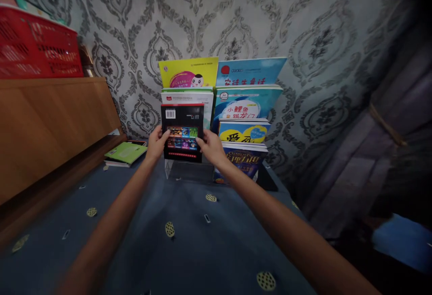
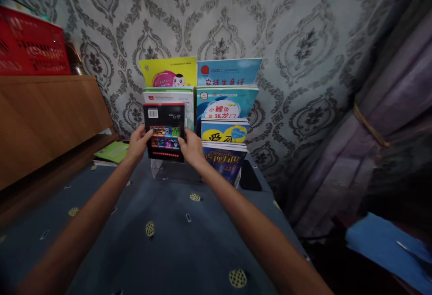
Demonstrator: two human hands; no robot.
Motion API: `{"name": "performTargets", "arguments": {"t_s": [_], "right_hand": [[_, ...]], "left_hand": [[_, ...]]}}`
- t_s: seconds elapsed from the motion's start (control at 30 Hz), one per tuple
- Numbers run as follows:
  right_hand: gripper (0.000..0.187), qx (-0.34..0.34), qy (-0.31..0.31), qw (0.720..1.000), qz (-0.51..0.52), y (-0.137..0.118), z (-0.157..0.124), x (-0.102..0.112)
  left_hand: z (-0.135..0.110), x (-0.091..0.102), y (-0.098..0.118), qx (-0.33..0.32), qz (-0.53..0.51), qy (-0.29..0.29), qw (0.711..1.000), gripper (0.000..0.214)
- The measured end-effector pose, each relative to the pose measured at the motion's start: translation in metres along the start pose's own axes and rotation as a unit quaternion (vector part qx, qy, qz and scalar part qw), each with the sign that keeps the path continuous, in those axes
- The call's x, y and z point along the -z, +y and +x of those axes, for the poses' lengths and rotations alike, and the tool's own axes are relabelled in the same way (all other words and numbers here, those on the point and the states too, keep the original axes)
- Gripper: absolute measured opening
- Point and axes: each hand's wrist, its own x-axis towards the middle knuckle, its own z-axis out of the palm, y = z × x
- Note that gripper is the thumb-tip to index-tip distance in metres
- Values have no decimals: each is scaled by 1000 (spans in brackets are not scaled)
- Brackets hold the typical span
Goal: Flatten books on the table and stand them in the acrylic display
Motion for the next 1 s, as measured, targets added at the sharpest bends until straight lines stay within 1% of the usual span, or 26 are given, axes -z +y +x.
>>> {"name": "performTargets", "arguments": {"t_s": [0.17, 0.27, 0.33, 0.5, 0.7, 0.83, 1.0], "right_hand": [[14, 21, 36, 998, -40, -15, 20, 10], [18, 24, 56, 996, -66, -23, 23, 14], [20, 20, 58, 995, -74, -24, 22, 15], [17, 23, 37, 995, -94, -17, 17, 16], [16, 29, 26, 976, -214, -18, 11, 15], [19, 23, -10, 968, -249, -25, 8, 15], [31, -9, -66, 964, -258, -36, 4, 18]], "left_hand": [[22, 0, 8, -78, 51, -6, 996, 31], [29, -1, 12, -103, 74, -7, 992, 30], [30, -2, 13, -118, 90, -10, 989, 30], [22, 0, 12, -131, 166, -4, 977, 29], [10, 6, 6, -132, 236, 13, 963, 28], [4, 9, 3, -127, 280, 25, 951, 24], [-2, 13, -3, -121, 308, 20, 944, 19]]}}
